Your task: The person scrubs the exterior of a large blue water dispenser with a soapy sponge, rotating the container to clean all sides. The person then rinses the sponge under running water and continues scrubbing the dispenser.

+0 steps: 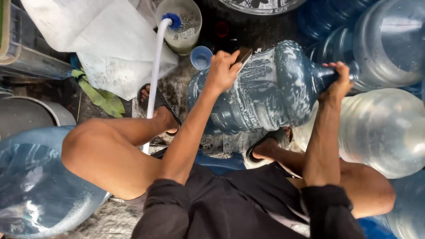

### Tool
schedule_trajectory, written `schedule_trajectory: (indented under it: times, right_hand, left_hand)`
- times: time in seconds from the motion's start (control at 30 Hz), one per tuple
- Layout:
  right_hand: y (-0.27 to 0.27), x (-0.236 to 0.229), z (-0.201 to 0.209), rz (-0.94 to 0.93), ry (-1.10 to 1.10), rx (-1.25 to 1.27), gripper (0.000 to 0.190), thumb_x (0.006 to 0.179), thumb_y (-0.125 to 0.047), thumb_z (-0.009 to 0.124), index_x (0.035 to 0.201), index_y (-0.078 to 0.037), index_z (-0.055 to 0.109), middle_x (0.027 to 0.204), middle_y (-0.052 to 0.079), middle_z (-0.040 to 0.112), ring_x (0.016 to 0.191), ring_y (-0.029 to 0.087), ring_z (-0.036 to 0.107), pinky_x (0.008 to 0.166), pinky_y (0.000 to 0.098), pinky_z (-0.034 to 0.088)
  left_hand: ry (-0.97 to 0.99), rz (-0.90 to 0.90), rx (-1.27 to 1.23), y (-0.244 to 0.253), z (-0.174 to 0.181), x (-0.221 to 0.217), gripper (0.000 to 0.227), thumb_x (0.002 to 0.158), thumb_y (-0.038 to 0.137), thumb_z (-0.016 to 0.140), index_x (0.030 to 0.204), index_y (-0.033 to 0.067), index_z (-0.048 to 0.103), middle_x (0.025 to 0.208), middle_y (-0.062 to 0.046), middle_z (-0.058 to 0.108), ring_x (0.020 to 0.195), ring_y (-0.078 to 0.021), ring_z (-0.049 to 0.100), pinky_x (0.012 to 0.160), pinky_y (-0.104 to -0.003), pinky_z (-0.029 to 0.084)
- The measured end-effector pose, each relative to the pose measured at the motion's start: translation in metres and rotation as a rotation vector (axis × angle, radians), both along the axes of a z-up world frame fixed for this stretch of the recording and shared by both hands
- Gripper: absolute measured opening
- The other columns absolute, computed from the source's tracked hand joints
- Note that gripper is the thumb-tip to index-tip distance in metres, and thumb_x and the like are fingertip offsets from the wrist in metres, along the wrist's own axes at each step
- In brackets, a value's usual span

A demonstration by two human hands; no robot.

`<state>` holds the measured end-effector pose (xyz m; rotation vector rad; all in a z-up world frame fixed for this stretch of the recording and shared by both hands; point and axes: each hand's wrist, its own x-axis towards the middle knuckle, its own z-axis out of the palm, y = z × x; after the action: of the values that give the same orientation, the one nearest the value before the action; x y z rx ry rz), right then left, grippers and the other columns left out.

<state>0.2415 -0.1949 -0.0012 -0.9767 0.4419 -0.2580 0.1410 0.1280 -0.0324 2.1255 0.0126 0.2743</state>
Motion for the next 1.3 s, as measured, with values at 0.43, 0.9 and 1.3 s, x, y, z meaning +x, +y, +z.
schedule_trajectory:
  times: [0.43,0.9,1.3]
  right_hand:
    - [-0.027,0.002,-0.16,0.476,0.549,-0.973,0.059,0.095,-0.058,0.052,0.128,-0.009,0.048,0.124,0.024,0.052,0.113,0.047,0.051,0.07,0.0583,0.057]
    - [0.04,-0.134,0.081,1.145,-0.253,-1.112,0.018,0.103,-0.014,0.038,0.116,-0.013,0.05,0.124,0.005,0.046,0.11,0.022,0.043,0.096,0.0326,0.044]
    - [0.012,-0.223,-0.211,2.195,1.254,-2.189,0.022,0.089,-0.001,0.037,0.087,-0.023,0.036,0.092,-0.004,0.037,0.089,0.007,0.024,0.081,0.0219,0.033]
  left_hand:
    - [-0.374,0.445,0.279,-0.073,-0.025,-0.059,0.031,0.097,0.022,0.049,0.125,0.0138,0.058,0.121,-0.014,0.05,0.1,-0.0302,0.048,0.087,-0.039,0.042]
    - [-0.114,0.385,0.286,-0.014,-0.044,-0.002,0.035,0.095,0.014,0.057,0.13,0.0137,0.052,0.119,-0.015,0.049,0.102,-0.0269,0.045,0.078,-0.036,0.056]
    - [-0.107,0.405,0.325,-0.006,-0.053,0.002,0.033,0.1,0.022,0.05,0.132,0.0177,0.049,0.121,-0.01,0.046,0.105,-0.027,0.045,0.084,-0.039,0.054]
